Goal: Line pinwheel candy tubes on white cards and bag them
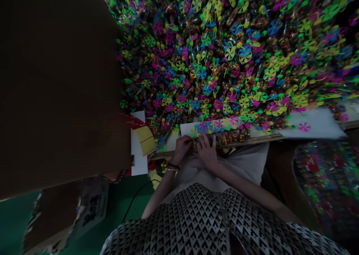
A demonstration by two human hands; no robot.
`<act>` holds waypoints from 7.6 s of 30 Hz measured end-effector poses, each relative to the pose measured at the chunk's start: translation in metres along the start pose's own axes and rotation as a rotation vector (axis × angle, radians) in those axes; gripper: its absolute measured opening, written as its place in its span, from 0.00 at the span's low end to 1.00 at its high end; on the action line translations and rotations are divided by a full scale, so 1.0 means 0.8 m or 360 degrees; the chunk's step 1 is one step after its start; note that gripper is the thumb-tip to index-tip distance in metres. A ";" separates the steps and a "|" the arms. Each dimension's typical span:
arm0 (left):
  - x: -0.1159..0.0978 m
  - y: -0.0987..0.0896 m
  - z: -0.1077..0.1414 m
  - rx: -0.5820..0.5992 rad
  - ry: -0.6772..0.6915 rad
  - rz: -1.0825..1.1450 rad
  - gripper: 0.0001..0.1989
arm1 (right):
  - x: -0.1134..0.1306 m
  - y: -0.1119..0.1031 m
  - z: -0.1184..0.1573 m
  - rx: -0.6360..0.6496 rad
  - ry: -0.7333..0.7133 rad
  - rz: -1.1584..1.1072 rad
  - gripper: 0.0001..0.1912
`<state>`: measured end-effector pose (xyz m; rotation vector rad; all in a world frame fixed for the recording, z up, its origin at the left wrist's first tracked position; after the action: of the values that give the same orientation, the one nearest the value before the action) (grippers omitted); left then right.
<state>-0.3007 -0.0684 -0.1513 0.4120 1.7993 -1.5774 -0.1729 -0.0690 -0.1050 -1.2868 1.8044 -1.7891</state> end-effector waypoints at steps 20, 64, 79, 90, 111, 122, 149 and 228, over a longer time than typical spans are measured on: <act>0.004 -0.001 -0.001 -0.0049 0.0009 0.0023 0.05 | -0.089 -0.078 0.038 -0.0548 0.0241 -0.0327 0.13; 0.048 -0.081 0.048 -0.0462 -0.0386 0.0314 0.14 | 0.032 -0.019 -0.116 0.0649 -0.0310 0.0192 0.12; 0.000 -0.107 -0.049 -0.0656 -0.0054 -0.0196 0.07 | -0.121 -0.125 -0.086 -0.0377 -0.0196 -0.0204 0.11; 0.004 -0.095 -0.157 -0.0438 -0.0042 -0.0727 0.18 | -0.030 -0.019 -0.227 0.0377 -0.0714 0.0385 0.16; 0.026 -0.088 -0.159 -0.0079 0.0146 -0.0866 0.20 | -0.032 -0.015 -0.233 0.0141 -0.0334 0.0211 0.12; 0.021 -0.141 -0.110 -0.0611 0.0037 -0.0335 0.17 | -0.147 -0.156 -0.218 -0.0322 0.0161 -0.1360 0.21; -0.226 0.138 -0.084 0.0322 0.0839 -0.0668 0.11 | -0.265 -0.135 0.001 -0.0141 0.0485 -0.0257 0.19; -0.252 0.161 -0.022 0.0266 0.0394 -0.0661 0.27 | -0.272 -0.143 -0.064 0.0257 0.0068 -0.0823 0.10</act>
<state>-0.0804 0.0164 -0.1090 0.3358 2.0427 -2.0476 -0.0458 0.1451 -0.0726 -1.7724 1.3878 -2.1779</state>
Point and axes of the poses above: each hand's wrist, its own z-axis away from the middle knuckle, its own y-axis out of the palm, x = y × z, the point moved 8 cm from there along -z, towards the middle knuckle, and after that the axes turned 10 degrees about -z, right-handed, at the moved point
